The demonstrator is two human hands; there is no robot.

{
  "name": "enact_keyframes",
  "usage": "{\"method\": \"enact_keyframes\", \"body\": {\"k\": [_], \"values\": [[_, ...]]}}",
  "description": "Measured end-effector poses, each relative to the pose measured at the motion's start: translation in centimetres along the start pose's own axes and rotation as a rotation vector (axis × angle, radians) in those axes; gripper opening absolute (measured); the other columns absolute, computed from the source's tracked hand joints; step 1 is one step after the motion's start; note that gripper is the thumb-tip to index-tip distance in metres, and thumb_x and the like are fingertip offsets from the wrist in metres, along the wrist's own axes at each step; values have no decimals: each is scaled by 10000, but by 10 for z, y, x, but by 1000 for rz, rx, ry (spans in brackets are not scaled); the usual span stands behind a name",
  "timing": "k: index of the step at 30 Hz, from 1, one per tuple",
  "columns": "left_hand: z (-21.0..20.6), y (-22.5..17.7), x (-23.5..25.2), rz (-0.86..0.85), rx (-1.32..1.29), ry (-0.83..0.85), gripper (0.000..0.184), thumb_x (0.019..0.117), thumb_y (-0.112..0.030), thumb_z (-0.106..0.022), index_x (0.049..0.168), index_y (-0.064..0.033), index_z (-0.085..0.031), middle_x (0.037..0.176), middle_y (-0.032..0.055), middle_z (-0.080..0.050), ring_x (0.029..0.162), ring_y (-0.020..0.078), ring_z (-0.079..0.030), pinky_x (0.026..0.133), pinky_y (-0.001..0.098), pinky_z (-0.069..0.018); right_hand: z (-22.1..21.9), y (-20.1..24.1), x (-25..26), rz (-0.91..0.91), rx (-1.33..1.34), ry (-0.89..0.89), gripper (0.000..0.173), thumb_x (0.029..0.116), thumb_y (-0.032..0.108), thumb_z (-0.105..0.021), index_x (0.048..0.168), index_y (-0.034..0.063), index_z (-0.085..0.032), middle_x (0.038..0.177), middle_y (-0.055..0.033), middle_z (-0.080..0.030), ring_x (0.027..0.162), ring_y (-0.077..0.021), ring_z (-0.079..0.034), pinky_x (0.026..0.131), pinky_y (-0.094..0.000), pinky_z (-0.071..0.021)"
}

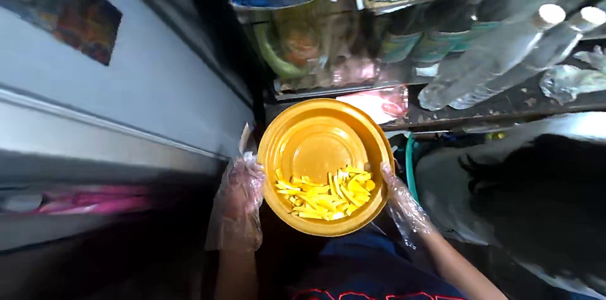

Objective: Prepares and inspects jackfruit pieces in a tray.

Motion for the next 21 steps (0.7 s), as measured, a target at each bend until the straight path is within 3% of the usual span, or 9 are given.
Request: {"method": "enact_keyframes", "body": {"k": [4,8,14,19,21], "values": [[13,-22,3,96,-14,-162,383,1108,-195,-205,946,-172,-551,775,-64,-598,698,28,-599,636,176,-521,-20,18,8,12,-106,-9,531,1114,394,-348,1506,46,-434,1323,-105,-642,1160,-119,-643,987,-309,-546],[12,-24,30,154,-28,-156,443,1122,-224,-173,922,-138,-559,737,-40,-616,652,55,-618,621,203,-548,-50,21,16,-2,-126,-13,543,1103,409,-386,1506,49,-435,1334,-112,-630,1163,-125,-639,987,-323,-543],[10,-21,71,282,-78,-145,415,1128,-236,-230,894,-122,-554,698,-23,-589,599,69,-605,567,191,-534,-76,5,18,-11,-18,-76,543,1104,400,-394,1534,69,-408,1360,-105,-629,1197,-143,-636,1012,-332,-540],[8,-20,79,326,-82,-168,385,1127,-230,-252,920,-115,-556,700,-21,-604,590,57,-613,562,189,-543,-77,4,21,-11,2,-95,525,1108,394,-384,1504,54,-435,1294,-103,-662,1143,-143,-661,972,-323,-559],[9,-18,76,325,-117,-167,387,1122,-212,-240,925,-115,-559,719,-23,-608,611,58,-618,578,182,-543,-77,2,21,-33,-16,-86,543,1108,408,-374,1527,65,-413,1332,-103,-644,1176,-138,-645,1000,-325,-544]]}}
Point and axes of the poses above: each hand's wrist, its own x-axis towards the middle knuckle, its own z-axis out of the back of the hand, y = z × x, the point moved 1 cm from there along x, towards the middle knuckle
